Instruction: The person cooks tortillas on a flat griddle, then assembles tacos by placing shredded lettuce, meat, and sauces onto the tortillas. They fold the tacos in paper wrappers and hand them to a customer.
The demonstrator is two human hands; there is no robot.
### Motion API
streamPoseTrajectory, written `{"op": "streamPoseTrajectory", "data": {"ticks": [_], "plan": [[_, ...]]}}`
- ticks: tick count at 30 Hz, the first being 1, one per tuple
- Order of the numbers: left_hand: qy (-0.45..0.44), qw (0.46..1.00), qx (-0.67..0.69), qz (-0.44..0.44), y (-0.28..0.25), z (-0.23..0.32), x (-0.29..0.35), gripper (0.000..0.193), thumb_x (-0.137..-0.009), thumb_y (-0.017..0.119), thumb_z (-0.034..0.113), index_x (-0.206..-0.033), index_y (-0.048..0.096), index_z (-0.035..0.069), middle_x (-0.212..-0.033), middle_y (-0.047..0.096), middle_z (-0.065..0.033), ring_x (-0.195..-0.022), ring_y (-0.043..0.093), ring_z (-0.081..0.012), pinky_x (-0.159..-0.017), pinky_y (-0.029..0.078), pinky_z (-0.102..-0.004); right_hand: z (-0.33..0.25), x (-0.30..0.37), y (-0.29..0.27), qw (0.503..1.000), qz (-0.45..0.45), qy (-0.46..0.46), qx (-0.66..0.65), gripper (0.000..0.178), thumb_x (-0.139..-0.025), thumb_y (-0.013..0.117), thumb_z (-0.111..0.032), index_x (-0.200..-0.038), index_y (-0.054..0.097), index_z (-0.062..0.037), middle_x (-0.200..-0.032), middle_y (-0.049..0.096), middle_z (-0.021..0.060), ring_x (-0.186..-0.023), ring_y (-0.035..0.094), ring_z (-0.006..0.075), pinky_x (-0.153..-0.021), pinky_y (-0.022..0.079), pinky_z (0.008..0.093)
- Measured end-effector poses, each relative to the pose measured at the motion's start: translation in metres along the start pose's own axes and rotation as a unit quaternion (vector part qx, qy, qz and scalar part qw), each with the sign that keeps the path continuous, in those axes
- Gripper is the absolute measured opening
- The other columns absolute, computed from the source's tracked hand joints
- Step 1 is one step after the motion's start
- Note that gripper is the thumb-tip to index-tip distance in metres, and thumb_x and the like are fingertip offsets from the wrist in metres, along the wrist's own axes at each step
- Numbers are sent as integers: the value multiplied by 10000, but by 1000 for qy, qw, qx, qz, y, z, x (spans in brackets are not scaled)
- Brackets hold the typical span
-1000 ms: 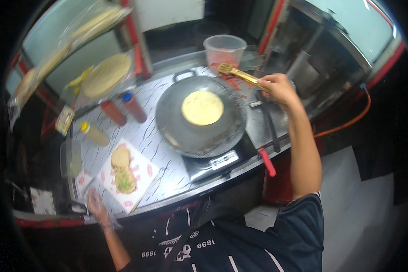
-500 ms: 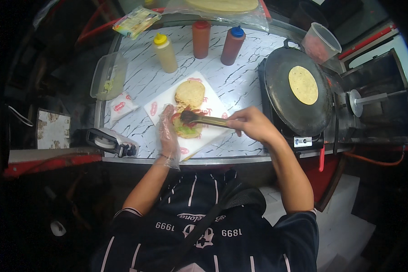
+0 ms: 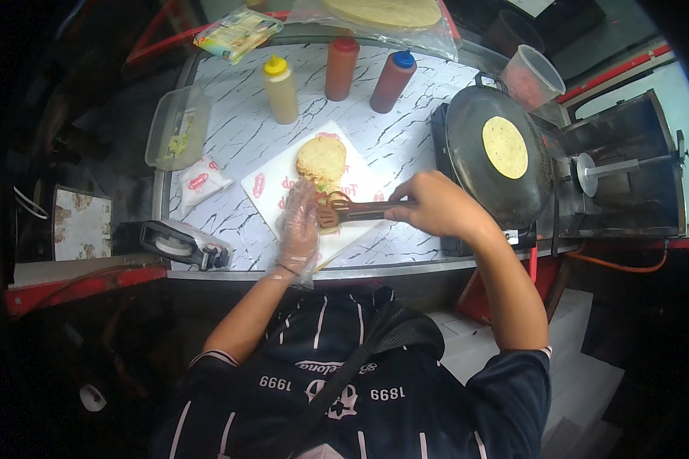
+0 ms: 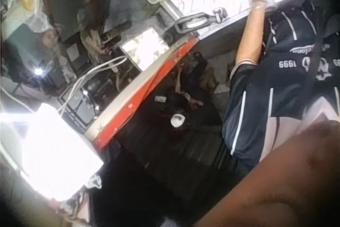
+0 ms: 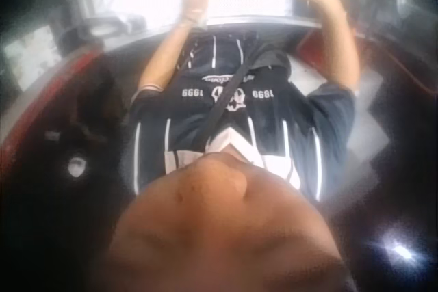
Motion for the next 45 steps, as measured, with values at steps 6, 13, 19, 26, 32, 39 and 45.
{"op": "streamPoseTrajectory", "data": {"ticks": [6, 13, 19, 26, 32, 39, 45], "plan": [[14, 1000, -24, 6, -1, 0, -2, 428, -979, 622, 42, -1405, 596, 22, -1509, 524, -227, -1442, 449, -419, -1219, 321, -492, 23, 40, 10, 996, 84, 0, -6, 350, -873, 791, -257, -1085, 769, 20, -823, 717, 265, -778, 714, 425, -771, 548, 460], [-14, 985, 169, 25, -10, -3, -1, 432, -1077, 502, 158, -1467, 536, -24, -1540, 517, -200, -1468, 441, -345, -1238, 292, -450, 67, 41, 51, 972, 231, 23, -43, 307, -900, 772, -247, -1098, 776, -13, -823, 720, 248, -777, 708, 434, -760, 555, 469], [-51, 967, 247, 44, 3, -16, 5, 439, -1087, 484, 182, -1465, 532, -36, -1530, 526, -195, -1454, 454, -326, -1234, 300, -443, 47, 32, 63, 966, 243, -24, -80, 246, -903, 763, -214, -1087, 784, -53, -831, 729, 220, -765, 706, 416, -722, 559, 462], [-68, 962, 256, 67, 6, -25, 4, 451, -1100, 464, 209, -1463, 528, -50, -1519, 535, -188, -1438, 469, -305, -1229, 309, -435, 33, 35, 57, 966, 233, -108, 24, 383, -885, 769, -219, -1251, 719, -117, -853, 684, 139, -750, 683, 366, -687, 543, 461], [-80, 941, 305, 120, 5, -39, 7, 465, -1111, 446, 233, -1461, 524, -62, -1509, 544, -183, -1424, 483, -287, -1226, 317, -428, 34, 37, 56, 960, 224, -152, 76, 484, -863, 786, -215, -1323, 655, -143, -902, 616, 113, -789, 678, 333, -675, 548, 450], [-95, 949, 267, 136, 5, -44, 5, 472, -1114, 435, 245, -1463, 520, -62, -1502, 549, -188, -1418, 487, -288, -1223, 320, -433, 40, 58, 42, 957, 246, -149, 39, 508, -850, 806, -211, -1334, 652, -186, -897, 586, 99, -793, 661, 311, -678, 538, 437], [88, 981, -169, 43, 6, 20, -1, 491, -1079, 483, 248, -1500, 500, -4, -1576, 444, -244, -1483, 374, -416, -1234, 249, -545, 107, 134, -7, 899, 405, -118, -114, 523, -854, 831, -153, -1344, 668, -72, -831, 587, 72, -693, 570, 175, -608, 469, 337]]}}
Point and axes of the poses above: each hand's wrist, its own x-axis away from the middle knuckle, its own y-axis out of the palm, z = x × y, the point moved 5 cm from there along -x, towards the middle knuckle
